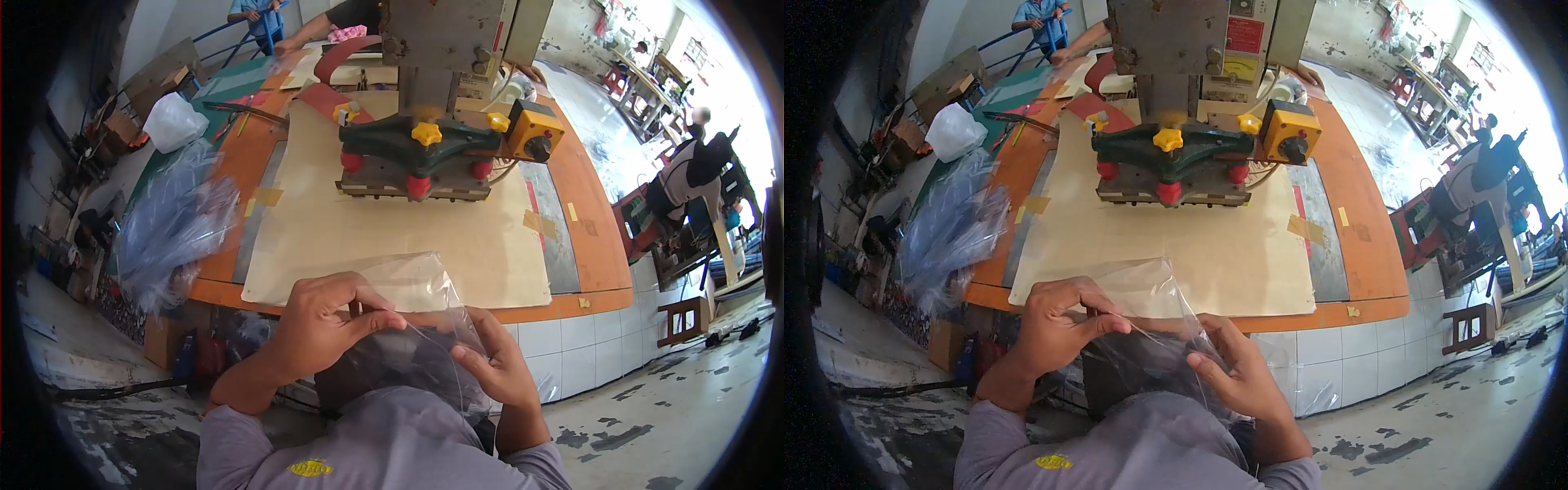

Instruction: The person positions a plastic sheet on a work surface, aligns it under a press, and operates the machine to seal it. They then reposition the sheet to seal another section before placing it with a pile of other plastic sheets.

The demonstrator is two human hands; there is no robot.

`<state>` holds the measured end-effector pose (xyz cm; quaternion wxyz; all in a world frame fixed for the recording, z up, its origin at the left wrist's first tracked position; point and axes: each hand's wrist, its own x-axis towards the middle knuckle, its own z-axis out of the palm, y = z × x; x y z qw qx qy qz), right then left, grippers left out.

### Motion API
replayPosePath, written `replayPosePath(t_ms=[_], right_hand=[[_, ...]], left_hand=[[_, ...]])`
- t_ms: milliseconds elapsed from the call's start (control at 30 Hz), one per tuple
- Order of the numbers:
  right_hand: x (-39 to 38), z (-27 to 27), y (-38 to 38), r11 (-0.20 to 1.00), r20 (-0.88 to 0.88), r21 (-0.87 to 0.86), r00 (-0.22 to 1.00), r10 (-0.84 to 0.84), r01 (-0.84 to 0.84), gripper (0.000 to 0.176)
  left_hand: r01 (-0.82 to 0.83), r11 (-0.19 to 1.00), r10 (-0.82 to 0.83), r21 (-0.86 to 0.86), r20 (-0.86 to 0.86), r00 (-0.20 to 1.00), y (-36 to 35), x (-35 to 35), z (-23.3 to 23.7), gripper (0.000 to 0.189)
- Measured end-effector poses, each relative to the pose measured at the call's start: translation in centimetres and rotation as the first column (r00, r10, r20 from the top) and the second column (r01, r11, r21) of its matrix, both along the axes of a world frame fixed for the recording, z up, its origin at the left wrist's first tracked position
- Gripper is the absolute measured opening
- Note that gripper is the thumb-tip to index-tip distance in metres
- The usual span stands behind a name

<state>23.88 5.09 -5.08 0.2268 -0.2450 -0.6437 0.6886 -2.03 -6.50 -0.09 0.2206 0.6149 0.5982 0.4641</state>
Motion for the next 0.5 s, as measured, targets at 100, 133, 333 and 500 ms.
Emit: replayPosePath(t_ms=[100,133,333,500], right_hand=[[0.5,0.0,0.3,0.999,0.053,0.03,0.998,0.022,-0.023,0.046],[0.8,0.0,0.4,0.999,0.078,0.031,0.996,0.033,-0.036,0.043],[1.3,-0.7,1.1,0.988,0.15,0.143,0.988,0.03,-0.052,0.037],[1.0,0.0,1.8,0.997,0.2,-0.003,0.977,0.07,-0.071,0.035]], left_hand=[[0.057,0.991,-0.061,0.118,0.031,0.998,0.4,0.4,-0.2,0.013],[0.038,0.991,-0.044,0.128,0.044,0.998,0.4,0.6,-0.3,0.013],[-0.127,0.914,0.219,0.384,-0.205,0.954,0.2,1.9,-1.7,0.017],[0.021,0.648,0.579,0.761,-0.511,0.636,1.0,1.9,-4.0,0.026]])
